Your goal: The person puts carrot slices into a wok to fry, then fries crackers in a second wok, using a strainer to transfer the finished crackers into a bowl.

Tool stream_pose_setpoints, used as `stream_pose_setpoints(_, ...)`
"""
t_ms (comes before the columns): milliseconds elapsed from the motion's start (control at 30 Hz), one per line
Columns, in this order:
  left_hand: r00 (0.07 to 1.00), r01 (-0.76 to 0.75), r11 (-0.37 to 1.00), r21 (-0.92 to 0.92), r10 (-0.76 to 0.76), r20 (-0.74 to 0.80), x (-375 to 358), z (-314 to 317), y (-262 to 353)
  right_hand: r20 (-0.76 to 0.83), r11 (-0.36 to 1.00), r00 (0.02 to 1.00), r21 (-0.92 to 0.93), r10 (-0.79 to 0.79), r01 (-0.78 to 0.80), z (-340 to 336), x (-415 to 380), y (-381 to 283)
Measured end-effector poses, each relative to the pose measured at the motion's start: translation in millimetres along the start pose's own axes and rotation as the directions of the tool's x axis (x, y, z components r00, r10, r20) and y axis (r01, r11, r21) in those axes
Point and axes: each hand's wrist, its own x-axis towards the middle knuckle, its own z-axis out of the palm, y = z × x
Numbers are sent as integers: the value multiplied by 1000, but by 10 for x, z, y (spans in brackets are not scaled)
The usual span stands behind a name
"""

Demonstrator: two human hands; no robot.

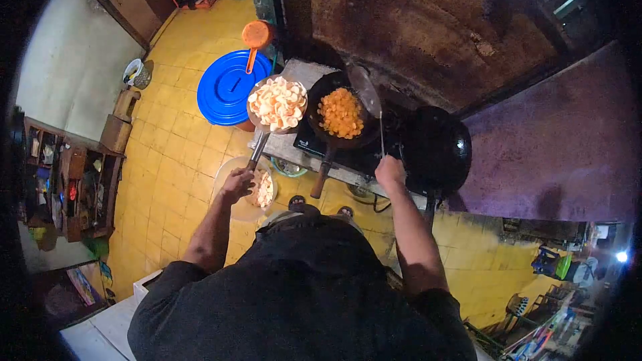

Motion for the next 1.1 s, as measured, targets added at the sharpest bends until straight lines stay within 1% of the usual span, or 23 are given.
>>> stream_pose_setpoints(33,1000,-6,998,-61,5,-3,-18,-14,-55,44,999,998,-14,-50,50,-1,10,45)
stream_pose_setpoints(67,1000,-7,998,-58,6,-6,-35,-10,-114,44,999,998,-10,-50,50,-12,9,107)
stream_pose_setpoints(133,1000,-28,970,-240,25,-17,-94,18,-195,234,990,965,-38,-120,132,-143,-34,197)
stream_pose_setpoints(167,999,-29,970,-243,23,-25,-113,36,-227,239,990,963,-35,-127,139,-236,-52,248)
stream_pose_setpoints(233,995,-87,923,-374,65,-71,-155,54,-326,226,992,973,121,-44,16,-371,-112,351)
stream_pose_setpoints(267,995,-90,922,-376,65,-79,-170,70,-363,229,992,972,124,-51,22,-292,-127,412)
stream_pose_setpoints(333,994,-99,902,-420,70,-83,-162,108,-447,94,980,992,171,85,-100,18,-105,570)
stream_pose_setpoints(367,993,-104,901,-421,73,-89,-191,151,-468,73,972,994,213,82,-96,245,-78,693)
stream_pose_setpoints(400,993,-100,894,-436,59,-105,-234,197,-482,76,972,994,217,76,-91,495,-54,788)
stream_pose_setpoints(467,991,-100,890,-446,46,-129,-303,276,-500,170,930,985,360,17,-78,858,-34,882)
stream_pose_setpoints(500,984,-105,892,-439,31,-173,-327,311,-518,468,558,881,713,73,-425,342,-262,495)
stream_pose_setpoints(533,976,-111,895,-432,17,-215,-364,326,-530,472,552,879,716,68,-427,302,-268,453)
stream_pose_setpoints(600,973,-129,905,-406,35,-230,-382,271,-630,650,216,760,740,17,-637,315,-247,434)
stream_pose_setpoints(633,966,-129,902,-411,20,-259,-411,255,-664,664,124,747,744,-26,-657,296,-203,481)
stream_pose_setpoints(667,958,-128,900,-416,4,-288,-443,237,-701,666,119,746,743,-31,-658,335,-237,470)
stream_pose_setpoints(733,956,-122,901,-416,-7,-294,-541,214,-738,641,113,767,760,38,-640,393,-336,369)
stream_pose_setpoints(767,952,-112,905,-410,-21,-306,-587,202,-755,646,170,763,751,12,-639,401,-357,327)
stream_pose_setpoints(800,948,-101,909,-405,-35,-317,-613,167,-797,646,167,764,752,11,-638,443,-333,364)
stream_pose_setpoints(867,948,-98,912,-397,-36,-316,-664,90,-868,704,-23,695,700,-146,-714,480,-239,464)
stream_pose_setpoints(900,949,-82,910,-406,-52,-310,-677,41,-919,692,-4,713,717,-109,-697,438,-241,479)
stream_pose_setpoints(933,950,-67,907,-415,-69,-304,-681,0,-979,690,-3,715,720,-113,-694,431,-271,455)
stream_pose_setpoints(1000,943,-49,918,-392,-87,-321,-703,-55,-1087,631,28,771,775,-85,-631,447,-370,413)
stream_pose_setpoints(1100,938,20,934,-356,-141,-316,-744,-129,-1198,614,107,786,789,-72,-606,436,-397,410)
